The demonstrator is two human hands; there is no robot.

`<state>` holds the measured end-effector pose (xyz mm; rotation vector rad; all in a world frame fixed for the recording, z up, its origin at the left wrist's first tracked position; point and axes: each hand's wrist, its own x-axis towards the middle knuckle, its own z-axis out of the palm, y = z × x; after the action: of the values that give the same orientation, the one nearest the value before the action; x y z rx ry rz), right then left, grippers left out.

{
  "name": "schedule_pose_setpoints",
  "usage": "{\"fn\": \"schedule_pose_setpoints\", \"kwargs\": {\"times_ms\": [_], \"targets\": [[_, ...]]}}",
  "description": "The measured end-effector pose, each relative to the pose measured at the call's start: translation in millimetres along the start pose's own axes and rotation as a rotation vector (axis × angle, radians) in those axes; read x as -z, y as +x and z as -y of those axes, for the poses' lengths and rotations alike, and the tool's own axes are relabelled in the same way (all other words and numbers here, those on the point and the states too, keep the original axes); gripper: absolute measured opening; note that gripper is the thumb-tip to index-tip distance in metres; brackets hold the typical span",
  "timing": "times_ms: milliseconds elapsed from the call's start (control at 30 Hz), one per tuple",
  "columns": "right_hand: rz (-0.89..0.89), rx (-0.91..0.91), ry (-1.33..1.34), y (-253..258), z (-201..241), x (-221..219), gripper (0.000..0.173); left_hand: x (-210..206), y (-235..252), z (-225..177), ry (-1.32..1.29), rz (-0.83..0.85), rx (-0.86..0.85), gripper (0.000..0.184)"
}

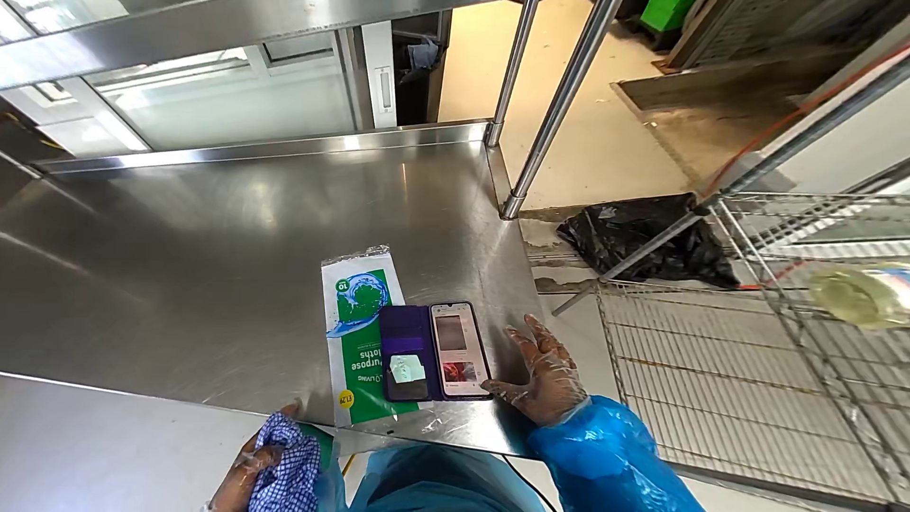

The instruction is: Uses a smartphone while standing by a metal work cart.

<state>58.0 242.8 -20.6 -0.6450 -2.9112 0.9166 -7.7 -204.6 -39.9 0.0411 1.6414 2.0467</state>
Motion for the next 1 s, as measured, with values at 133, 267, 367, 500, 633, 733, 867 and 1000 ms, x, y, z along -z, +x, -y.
{"fn": "schedule_pose_setpoints", "kwargs": {"times_ms": [133, 267, 367, 500, 633, 733, 867, 1000], "targets": [[0.08, -0.023, -0.026, 1, 7, 1, 0.099, -5, -3, -4, 0.012, -0.026, 0.0, 0.054], [0.125, -0.052, -0.06, 2, 12, 3, 0.099, -2, -3, -3, 0.0, -0.003, -0.012, 0.057], [0.139, -0.067, -0.084, 2, 11, 3, 0.1, -2, -2, -3, 0.009, 0.003, -0.02, 0.055], [0.009, 0.016, -0.024, -1, 5, 1, 0.097, 2, -1, 0, 0.001, 0.003, -0.014, 0.057], [-0.041, 0.027, -0.004, -1, 2, 0, 0.092, 4, 0, 0, 0.006, 0.014, -0.013, 0.06], [-0.069, 0.037, 0.006, -2, -1, 0, 0.093, 3, 0, 0, 0.003, 0.013, -0.01, 0.06], [-0.116, 0.043, 0.037, -1, -3, 2, 0.091, 3, -2, -1, 0.005, 0.006, -0.015, 0.059], [-0.104, 0.019, 0.026, -3, -5, 5, 0.091, 2, -3, -1, -0.009, 0.0, -0.009, 0.057]]}}
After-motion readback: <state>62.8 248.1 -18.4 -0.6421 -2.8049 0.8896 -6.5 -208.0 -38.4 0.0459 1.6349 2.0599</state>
